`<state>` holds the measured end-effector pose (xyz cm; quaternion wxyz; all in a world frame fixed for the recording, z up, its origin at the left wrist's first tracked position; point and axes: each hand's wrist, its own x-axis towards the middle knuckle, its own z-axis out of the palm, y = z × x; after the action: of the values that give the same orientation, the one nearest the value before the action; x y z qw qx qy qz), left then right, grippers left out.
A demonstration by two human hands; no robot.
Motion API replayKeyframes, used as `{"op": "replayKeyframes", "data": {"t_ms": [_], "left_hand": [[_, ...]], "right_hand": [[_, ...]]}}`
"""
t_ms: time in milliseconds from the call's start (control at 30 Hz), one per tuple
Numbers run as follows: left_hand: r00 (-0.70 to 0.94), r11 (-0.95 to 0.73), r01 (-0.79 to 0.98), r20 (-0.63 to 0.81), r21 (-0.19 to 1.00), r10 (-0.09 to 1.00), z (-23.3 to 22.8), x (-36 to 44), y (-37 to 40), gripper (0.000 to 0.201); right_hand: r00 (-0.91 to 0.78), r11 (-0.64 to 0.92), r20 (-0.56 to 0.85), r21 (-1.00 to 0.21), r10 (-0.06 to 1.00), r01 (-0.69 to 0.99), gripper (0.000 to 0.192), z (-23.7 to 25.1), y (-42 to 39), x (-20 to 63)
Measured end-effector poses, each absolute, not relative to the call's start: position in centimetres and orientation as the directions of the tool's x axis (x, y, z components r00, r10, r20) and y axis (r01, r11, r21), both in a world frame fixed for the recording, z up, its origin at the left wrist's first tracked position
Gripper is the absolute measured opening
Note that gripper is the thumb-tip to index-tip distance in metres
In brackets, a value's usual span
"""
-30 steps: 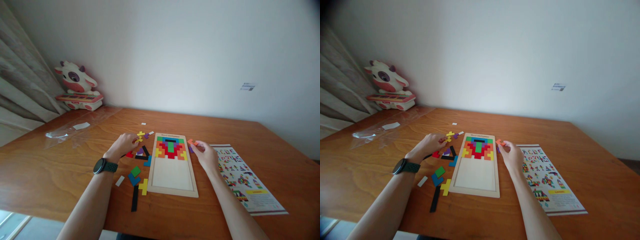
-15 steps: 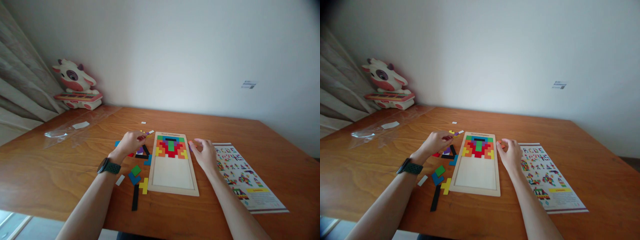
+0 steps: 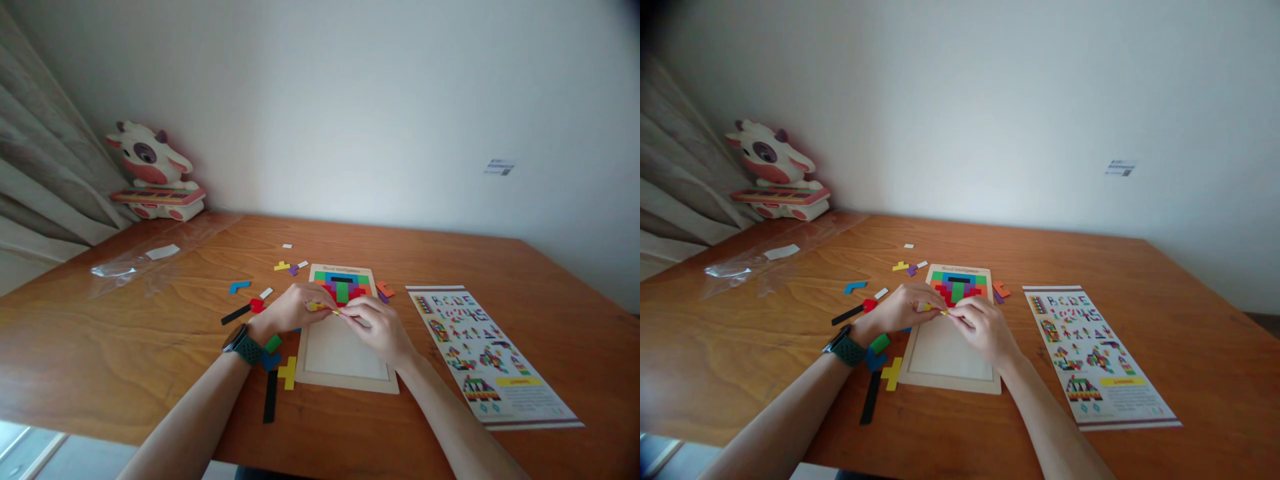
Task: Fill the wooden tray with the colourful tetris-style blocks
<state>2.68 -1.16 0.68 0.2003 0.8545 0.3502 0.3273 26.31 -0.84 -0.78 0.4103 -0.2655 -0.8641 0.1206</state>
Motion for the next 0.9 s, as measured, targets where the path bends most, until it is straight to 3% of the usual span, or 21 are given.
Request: {"op": "replayKeyframes", "data": {"t_ms": [100, 200, 467, 700, 900], "left_hand": [[0.539, -0.685, 0.614, 0.425, 0.393, 0.727, 0.1, 1.8, -0.8, 0.017], [0.526, -0.654, 0.689, 0.406, 0.312, 0.747, -0.2, 1.2, -0.7, 0.019], [0.556, -0.638, 0.715, 0.32, 0.286, 0.767, -0.4, 1.4, -0.9, 0.022], [0.556, -0.645, 0.705, 0.334, 0.295, 0.761, -0.5, 1.3, -0.8, 0.019], [0.549, -0.641, 0.707, 0.339, 0.3, 0.764, -0.6, 1.3, -0.8, 0.017]], "right_hand": [[-0.608, 0.856, 0.603, -0.378, 0.516, 0.352, 0.018, -0.6, -0.9, 26.6], [-0.67, 0.877, 0.566, -0.328, 0.48, 0.351, 0.022, -0.7, -1.2, 26.3], [-0.705, 0.881, 0.531, -0.23, 0.47, 0.414, 0.027, -1.2, -2.1, 25.0], [-0.641, 0.826, 0.525, -0.288, 0.56, 0.486, 0.009, -2.0, -2.5, 24.0], [-0.667, 0.829, 0.5, -0.247, 0.552, 0.501, 0.004, -1.7, -2.4, 24.2]]}}
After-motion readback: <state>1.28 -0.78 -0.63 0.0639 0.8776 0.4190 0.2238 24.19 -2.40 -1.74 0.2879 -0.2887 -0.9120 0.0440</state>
